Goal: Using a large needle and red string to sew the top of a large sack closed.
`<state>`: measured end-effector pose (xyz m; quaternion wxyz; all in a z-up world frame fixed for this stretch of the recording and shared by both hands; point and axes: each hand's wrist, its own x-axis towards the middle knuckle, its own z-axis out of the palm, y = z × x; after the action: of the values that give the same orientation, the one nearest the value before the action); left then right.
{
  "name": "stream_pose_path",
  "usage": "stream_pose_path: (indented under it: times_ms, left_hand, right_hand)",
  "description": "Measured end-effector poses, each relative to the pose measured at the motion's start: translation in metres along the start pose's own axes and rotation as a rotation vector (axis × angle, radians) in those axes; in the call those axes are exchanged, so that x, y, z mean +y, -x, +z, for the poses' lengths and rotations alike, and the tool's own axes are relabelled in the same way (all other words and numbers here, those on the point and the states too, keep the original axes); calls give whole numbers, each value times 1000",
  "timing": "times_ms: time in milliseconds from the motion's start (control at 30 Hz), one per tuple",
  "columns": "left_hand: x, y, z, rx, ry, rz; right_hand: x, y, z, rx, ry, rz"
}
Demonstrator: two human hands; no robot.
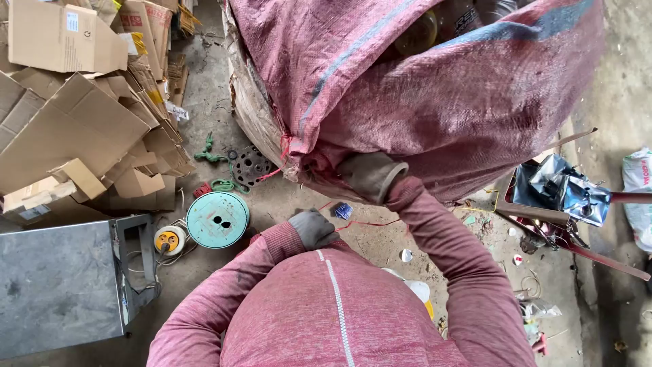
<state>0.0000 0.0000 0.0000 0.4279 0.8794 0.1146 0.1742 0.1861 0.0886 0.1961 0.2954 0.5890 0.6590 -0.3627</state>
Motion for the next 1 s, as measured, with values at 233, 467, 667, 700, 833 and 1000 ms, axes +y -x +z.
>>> stream_pose_path:
  times_ms: [233, 467, 667, 700, 833, 1000]
  left_hand:
    - [16, 11, -42, -86, 91, -24]
    - [-49, -10, -57, 69, -92, -565]
    - [-43, -16, -21, 133, -355, -479]
    - [-31, -7, -41, 269, -384, -461]
    - [-46, -9, -48, 654, -495, -289]
    - [-86, -26, -10, 79, 28, -573]
  right_hand:
    - [9, -17, 43, 203, 179, -130]
    - [-17, -33, 50, 415, -42, -93]
    - [-17, -14, 64, 584, -92, -43]
    - [-19, -11, 65, 656, -122, -60]
    - [0, -44, 78, 814, -85, -101]
    - [6, -53, 88, 842, 222, -136]
